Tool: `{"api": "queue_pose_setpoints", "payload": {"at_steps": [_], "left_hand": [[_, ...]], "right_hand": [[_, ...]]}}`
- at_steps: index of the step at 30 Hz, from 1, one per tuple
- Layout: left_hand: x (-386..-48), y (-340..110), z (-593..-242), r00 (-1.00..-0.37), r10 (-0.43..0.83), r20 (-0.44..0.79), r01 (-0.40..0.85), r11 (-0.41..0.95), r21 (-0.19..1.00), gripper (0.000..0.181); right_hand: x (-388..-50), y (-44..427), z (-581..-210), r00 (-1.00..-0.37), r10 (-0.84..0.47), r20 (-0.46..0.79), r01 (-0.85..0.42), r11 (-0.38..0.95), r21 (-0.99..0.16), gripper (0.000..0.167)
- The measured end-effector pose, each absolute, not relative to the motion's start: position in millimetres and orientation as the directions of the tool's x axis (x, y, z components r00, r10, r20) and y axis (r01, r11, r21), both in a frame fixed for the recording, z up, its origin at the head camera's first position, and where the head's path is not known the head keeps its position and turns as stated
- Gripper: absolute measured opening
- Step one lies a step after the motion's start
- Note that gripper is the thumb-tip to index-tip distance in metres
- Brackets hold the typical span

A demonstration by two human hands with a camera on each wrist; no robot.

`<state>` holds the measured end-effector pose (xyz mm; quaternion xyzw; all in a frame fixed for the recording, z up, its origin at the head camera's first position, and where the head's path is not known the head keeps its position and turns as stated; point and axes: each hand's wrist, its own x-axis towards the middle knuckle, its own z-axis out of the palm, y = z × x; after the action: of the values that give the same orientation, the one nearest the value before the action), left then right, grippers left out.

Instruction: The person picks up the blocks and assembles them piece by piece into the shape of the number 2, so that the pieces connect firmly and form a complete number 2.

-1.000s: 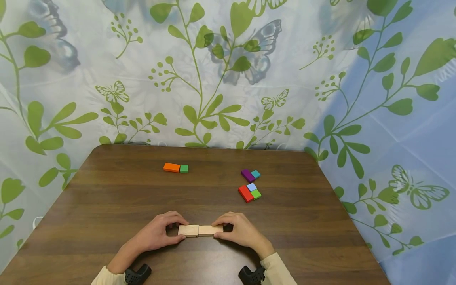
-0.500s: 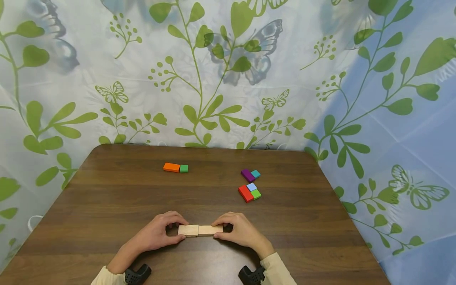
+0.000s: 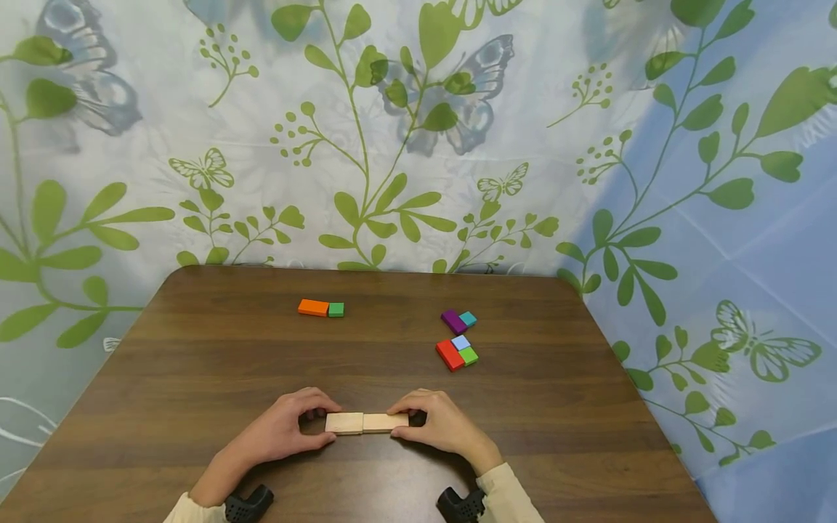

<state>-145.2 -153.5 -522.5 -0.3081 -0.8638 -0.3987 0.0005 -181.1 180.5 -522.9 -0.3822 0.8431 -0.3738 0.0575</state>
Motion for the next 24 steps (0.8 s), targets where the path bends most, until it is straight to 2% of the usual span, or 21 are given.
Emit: {"api": "queue_pose_setpoints", "payload": {"at_steps": [9,24], "left_hand": [[-131,-149,-524,-0.827,0.496,0.263,0.536,0.558,0.633,0.027],[-131,-156,-522,-0.843,0.459,0.282,0.526,0.588,0.615,0.023]], "right_hand": [[-175,190,-527,-0.680,-0.705,0.201,-0.620,0.407,-0.671,0.027],[-177,187,-527,-0.691,-0.698,0.187,-0.605,0.417,-0.678,0.028]]}}
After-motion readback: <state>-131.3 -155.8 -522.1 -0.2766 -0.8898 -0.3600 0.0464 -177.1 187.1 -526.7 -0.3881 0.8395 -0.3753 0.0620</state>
